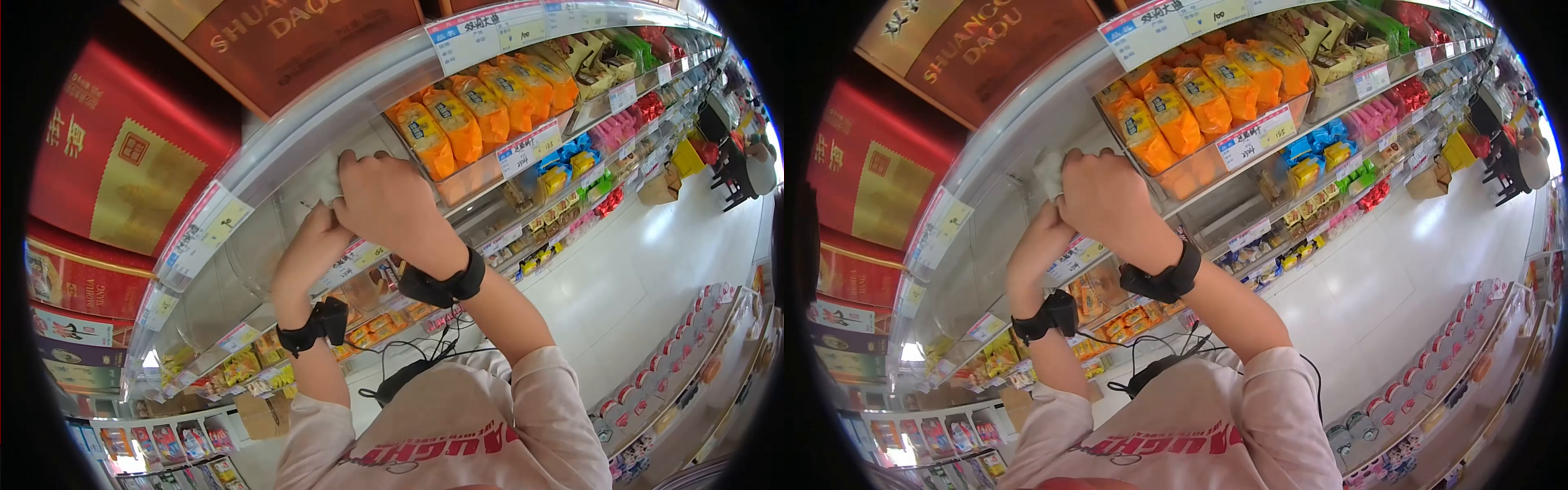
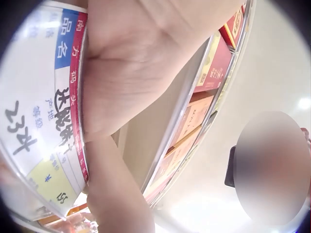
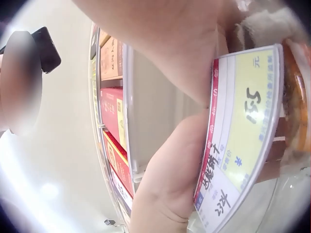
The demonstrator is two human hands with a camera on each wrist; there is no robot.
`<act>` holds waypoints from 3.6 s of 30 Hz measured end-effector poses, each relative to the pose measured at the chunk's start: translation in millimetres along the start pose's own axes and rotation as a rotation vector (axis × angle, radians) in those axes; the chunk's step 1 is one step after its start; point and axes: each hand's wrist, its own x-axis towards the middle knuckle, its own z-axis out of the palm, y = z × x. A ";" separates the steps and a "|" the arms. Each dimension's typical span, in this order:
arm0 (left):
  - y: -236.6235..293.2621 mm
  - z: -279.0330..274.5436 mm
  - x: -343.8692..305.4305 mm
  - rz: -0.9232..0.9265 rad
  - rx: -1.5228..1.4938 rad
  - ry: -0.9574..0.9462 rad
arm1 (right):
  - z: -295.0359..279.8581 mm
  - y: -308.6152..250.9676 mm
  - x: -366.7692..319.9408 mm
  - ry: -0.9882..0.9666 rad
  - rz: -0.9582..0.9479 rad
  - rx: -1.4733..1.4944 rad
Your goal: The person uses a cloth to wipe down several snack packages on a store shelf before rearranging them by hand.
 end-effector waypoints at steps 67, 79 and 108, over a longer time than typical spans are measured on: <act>-79.4 -23.8 -197.2 0.422 -0.392 0.382 | 18.0 -124.1 -136.0 0.058 -0.114 0.352; -64.7 -0.9 -182.5 0.332 -0.515 0.381 | -21.5 -72.4 -150.5 0.424 0.223 0.602; -13.1 50.4 -177.5 0.248 -0.609 -0.136 | -60.3 -33.0 -190.1 0.172 -0.142 0.558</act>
